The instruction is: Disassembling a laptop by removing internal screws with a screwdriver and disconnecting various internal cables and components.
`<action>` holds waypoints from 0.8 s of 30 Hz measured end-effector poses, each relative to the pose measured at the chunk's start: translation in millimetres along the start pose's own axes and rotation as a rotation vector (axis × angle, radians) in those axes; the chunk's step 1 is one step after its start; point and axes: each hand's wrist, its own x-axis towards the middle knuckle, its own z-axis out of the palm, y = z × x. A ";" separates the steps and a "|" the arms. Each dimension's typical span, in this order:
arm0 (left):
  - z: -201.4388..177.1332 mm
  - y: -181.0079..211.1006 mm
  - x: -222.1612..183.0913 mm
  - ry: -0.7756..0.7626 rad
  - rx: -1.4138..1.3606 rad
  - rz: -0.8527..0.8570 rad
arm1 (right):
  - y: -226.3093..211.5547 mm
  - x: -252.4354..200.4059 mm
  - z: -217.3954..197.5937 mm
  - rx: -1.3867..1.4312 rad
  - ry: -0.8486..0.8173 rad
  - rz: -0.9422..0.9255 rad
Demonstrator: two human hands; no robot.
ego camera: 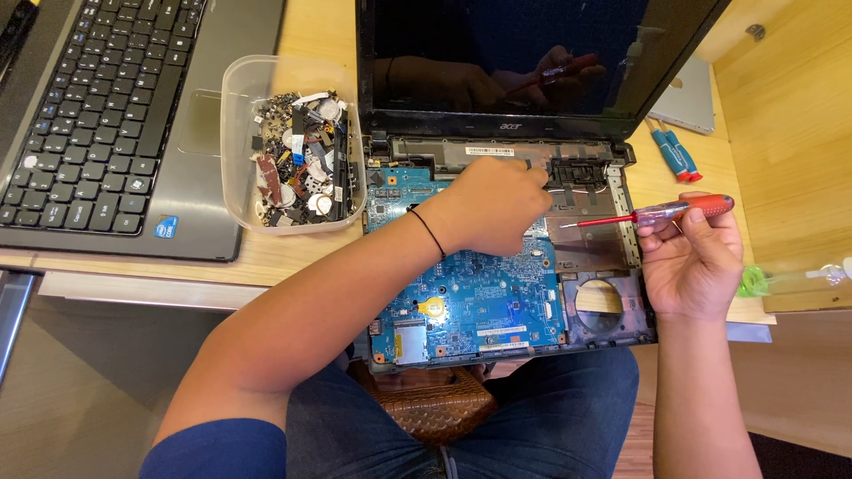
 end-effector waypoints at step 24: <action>-72.1 -21.1 -45.5 -0.376 -0.140 -0.276 | -2.5 -2.3 -0.1 -0.009 -0.037 0.009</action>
